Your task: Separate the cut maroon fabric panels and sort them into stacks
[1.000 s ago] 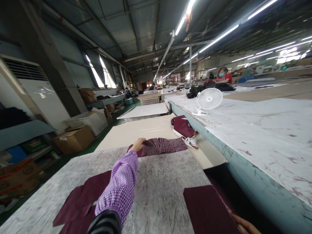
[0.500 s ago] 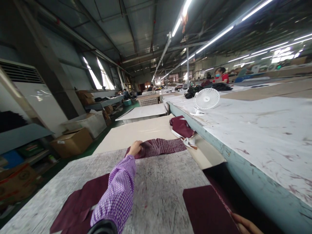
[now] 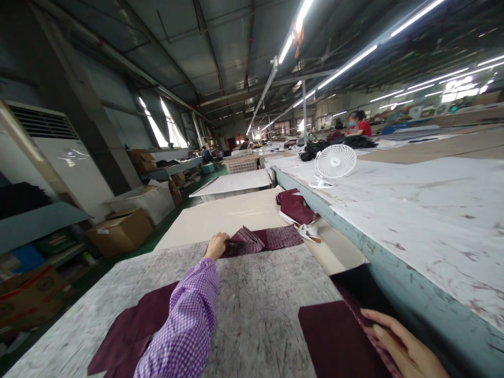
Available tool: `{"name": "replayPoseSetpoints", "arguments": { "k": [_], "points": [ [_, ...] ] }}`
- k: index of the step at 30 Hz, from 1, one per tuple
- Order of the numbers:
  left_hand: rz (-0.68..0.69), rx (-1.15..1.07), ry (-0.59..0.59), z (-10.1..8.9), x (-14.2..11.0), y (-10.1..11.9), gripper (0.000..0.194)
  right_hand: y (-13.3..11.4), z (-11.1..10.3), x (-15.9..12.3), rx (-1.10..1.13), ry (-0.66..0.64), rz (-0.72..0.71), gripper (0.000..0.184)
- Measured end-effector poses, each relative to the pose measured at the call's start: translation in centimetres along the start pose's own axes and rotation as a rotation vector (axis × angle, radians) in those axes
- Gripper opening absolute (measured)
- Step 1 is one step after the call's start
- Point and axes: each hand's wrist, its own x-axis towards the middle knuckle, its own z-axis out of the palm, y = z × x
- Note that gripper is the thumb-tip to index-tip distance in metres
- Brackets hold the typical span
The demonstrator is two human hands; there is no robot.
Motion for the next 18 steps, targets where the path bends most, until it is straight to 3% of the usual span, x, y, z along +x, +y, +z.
{"name": "replayPoseSetpoints", "arguments": {
  "k": [5, 10, 14, 18],
  "points": [
    [0.012, -0.056, 0.066, -0.5, -0.5, -0.6, 0.031, -4.0, 2.5, 0.7, 0.012, -0.113, -0.129, 0.059],
    [0.046, -0.102, 0.113, -0.8, -1.4, -1.4, 0.032, -3.3, 3.6, 0.7, -0.044, -0.188, -0.200, 0.058],
    [0.086, -0.130, 0.133, -0.8, -1.7, -1.5, 0.033, -3.1, 4.1, 1.0, -0.116, -0.296, -0.291, 0.047],
    [0.118, -0.139, 0.138, -0.8, -1.9, -1.1, 0.031, -5.1, 6.1, 1.7, -0.393, -0.476, -0.517, 0.039]
  ]
}}
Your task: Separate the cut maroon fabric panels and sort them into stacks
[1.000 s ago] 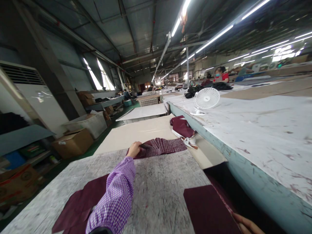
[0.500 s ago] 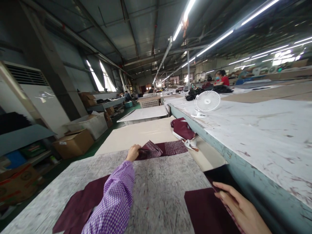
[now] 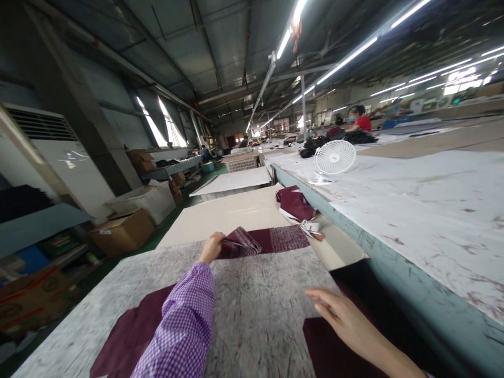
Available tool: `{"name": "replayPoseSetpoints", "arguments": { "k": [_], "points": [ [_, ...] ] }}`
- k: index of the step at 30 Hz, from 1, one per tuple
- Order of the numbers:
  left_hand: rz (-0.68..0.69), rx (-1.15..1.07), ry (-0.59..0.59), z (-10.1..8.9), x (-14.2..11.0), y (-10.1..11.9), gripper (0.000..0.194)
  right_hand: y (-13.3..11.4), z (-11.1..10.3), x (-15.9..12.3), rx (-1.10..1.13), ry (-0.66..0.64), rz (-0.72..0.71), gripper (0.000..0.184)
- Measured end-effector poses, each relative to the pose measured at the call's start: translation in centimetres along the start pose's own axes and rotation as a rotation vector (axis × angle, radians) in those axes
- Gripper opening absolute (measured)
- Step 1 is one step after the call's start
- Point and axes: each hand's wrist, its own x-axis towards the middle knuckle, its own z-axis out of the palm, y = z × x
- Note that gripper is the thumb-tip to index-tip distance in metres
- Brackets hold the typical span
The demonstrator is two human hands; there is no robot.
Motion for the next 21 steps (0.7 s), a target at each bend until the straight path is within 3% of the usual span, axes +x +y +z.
{"name": "replayPoseSetpoints", "arguments": {
  "k": [4, 9, 15, 21],
  "points": [
    [0.029, 0.003, 0.006, -0.5, -0.2, 0.6, 0.029, -1.7, 0.8, 2.9, -0.284, -0.114, -0.171, 0.038],
    [0.092, 0.005, -0.015, -3.1, -0.6, 1.9, 0.027, -1.7, 1.7, 4.4, -0.434, -0.179, -0.194, 0.037],
    [0.231, 0.063, -0.084, -8.9, -1.9, 5.1, 0.024, -1.1, 2.0, 4.5, -0.456, -0.148, -0.151, 0.040],
    [0.341, 0.207, -0.036, -16.1, -4.0, 9.1, 0.026, -1.4, 1.6, 4.1, -0.399, -0.145, -0.122, 0.042]
  ]
}}
